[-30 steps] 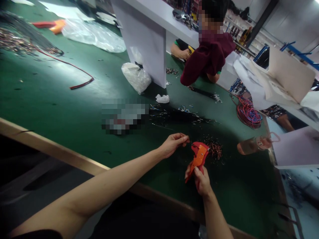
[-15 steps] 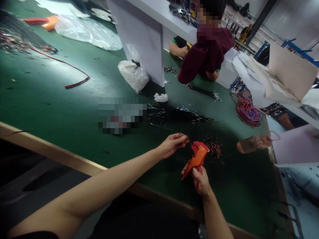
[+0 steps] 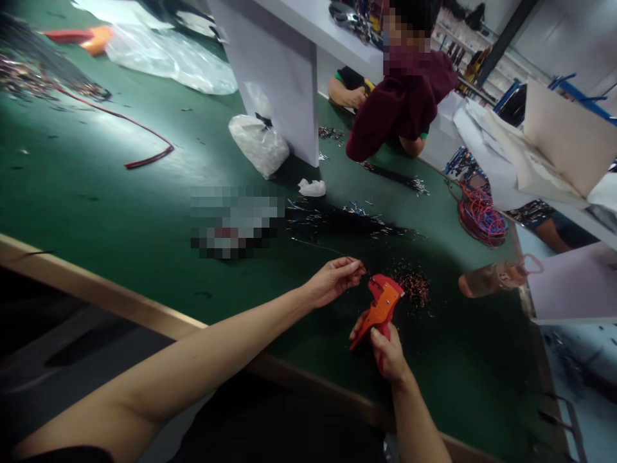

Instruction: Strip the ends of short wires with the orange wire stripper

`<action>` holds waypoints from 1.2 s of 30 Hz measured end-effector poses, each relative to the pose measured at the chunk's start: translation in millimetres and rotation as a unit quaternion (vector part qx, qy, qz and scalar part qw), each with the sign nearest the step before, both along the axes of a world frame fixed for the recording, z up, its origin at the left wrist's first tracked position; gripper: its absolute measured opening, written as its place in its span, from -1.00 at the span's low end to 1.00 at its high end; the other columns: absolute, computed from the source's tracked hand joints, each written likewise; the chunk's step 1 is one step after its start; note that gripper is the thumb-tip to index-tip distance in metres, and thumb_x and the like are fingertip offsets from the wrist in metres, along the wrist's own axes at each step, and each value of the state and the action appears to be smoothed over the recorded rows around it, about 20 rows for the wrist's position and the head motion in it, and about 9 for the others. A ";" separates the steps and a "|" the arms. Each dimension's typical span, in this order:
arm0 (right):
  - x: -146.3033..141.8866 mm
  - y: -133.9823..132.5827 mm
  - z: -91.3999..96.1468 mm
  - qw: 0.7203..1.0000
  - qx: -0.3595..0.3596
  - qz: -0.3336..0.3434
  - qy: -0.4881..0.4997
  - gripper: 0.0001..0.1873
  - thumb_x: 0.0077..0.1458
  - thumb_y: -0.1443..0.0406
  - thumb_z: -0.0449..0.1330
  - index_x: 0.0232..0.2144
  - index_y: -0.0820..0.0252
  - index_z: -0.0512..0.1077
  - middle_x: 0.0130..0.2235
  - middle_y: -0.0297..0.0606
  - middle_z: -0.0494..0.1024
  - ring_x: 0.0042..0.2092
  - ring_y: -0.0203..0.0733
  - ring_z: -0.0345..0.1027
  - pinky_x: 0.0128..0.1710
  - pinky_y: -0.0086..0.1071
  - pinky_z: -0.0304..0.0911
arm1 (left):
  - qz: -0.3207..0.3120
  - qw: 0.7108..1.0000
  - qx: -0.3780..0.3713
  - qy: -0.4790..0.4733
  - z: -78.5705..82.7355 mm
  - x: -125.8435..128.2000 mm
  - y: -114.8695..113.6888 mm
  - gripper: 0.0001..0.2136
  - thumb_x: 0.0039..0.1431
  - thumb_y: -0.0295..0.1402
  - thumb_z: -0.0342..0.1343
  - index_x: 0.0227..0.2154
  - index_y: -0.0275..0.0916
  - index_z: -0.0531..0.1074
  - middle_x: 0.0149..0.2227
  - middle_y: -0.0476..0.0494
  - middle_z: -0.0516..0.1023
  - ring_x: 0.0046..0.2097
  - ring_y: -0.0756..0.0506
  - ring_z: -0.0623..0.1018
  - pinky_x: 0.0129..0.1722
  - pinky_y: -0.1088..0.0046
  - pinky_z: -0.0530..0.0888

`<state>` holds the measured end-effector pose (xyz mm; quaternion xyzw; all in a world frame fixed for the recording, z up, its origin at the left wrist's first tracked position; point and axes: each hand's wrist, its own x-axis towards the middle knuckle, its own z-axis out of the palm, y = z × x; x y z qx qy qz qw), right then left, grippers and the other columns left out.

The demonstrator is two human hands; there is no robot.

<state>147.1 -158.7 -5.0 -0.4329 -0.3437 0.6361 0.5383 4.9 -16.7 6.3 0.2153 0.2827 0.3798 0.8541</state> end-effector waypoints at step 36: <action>-2.0 -0.6 -15.5 0.996 0.019 -0.071 -0.043 -0.67 0.02 0.09 0.30 -0.41 0.24 0.36 -0.56 -0.39 0.34 -0.60 -0.33 0.20 -0.63 -0.43 0.15 | -0.019 0.998 0.046 0.048 -6.1 3.2 -4.8 -0.65 -0.32 -0.21 0.46 -0.50 -0.32 0.53 -0.44 -0.11 0.60 -0.49 0.10 0.44 -0.42 0.55 0.39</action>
